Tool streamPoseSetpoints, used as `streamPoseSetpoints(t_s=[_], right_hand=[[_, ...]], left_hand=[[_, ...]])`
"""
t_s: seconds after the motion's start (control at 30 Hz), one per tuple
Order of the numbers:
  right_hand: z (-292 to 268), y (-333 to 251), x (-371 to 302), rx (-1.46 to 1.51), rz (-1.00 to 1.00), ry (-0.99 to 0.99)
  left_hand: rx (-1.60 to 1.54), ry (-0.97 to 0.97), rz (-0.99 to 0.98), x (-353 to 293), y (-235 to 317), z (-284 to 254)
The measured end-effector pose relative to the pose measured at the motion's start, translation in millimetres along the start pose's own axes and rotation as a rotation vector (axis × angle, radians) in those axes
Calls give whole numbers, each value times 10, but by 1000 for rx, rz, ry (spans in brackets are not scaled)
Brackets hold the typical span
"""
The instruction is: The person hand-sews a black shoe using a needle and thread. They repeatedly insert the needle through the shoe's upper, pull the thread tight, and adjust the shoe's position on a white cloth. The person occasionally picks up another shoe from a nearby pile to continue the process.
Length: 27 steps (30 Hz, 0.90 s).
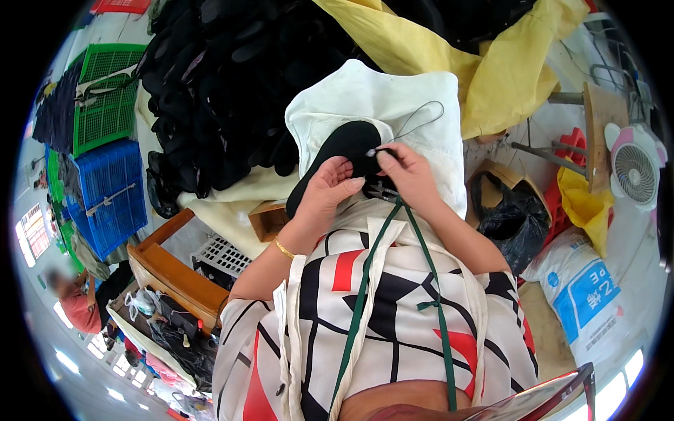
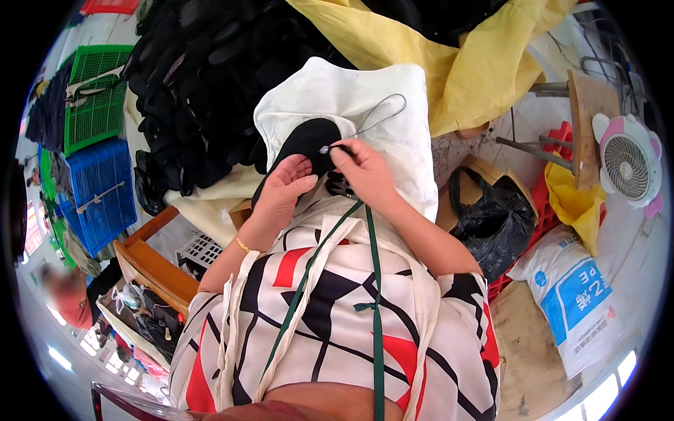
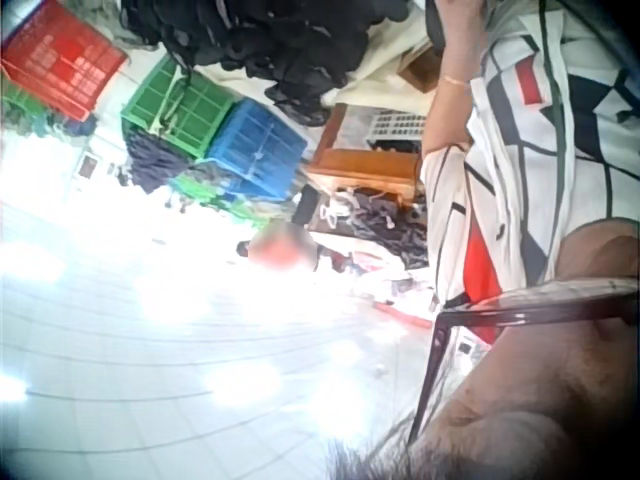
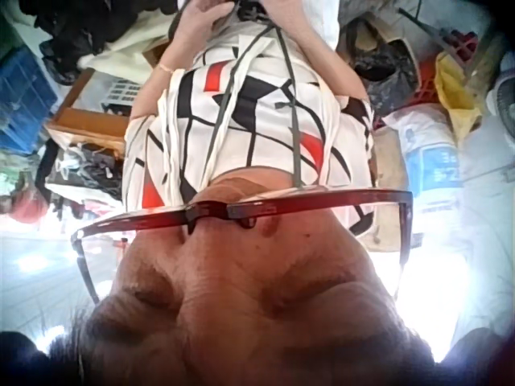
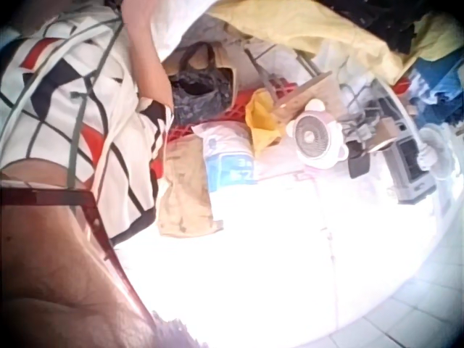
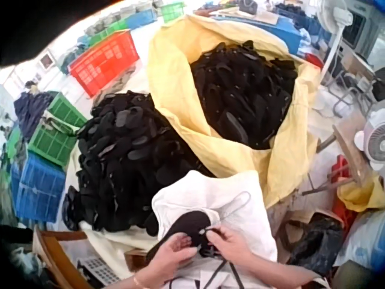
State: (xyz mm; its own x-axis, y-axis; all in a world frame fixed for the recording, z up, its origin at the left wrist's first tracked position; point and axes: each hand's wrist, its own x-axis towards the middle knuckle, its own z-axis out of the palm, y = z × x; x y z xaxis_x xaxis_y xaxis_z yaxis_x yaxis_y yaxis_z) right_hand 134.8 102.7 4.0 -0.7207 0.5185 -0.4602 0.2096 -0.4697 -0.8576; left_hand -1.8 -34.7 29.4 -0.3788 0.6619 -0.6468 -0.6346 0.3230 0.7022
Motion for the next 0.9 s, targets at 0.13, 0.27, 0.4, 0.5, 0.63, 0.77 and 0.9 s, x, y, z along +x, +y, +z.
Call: streamPoseSetpoints(t_s=[0.13,0.27,0.4,0.5,0.63,0.77,0.9], right_hand=[[151,101,-7,-655,-299,-250],[186,-34,-73,-645,-484,-117],[83,-199,-32,-388,-86,-61],[64,-177,62,-308,10,-126],[117,-359,99,-434,68,-131],[107,-310,156,-497,-8,-108],[106,-296,176,-508,-51,-111]], left_hand=[[-209,90,21,67,-116,101],[-321,263,19,98,12,241],[-327,310,-13,151,29,210],[-344,347,-72,195,18,187],[-340,361,-98,185,47,189],[-351,349,-89,176,73,199],[-361,347,-92,184,78,193]])
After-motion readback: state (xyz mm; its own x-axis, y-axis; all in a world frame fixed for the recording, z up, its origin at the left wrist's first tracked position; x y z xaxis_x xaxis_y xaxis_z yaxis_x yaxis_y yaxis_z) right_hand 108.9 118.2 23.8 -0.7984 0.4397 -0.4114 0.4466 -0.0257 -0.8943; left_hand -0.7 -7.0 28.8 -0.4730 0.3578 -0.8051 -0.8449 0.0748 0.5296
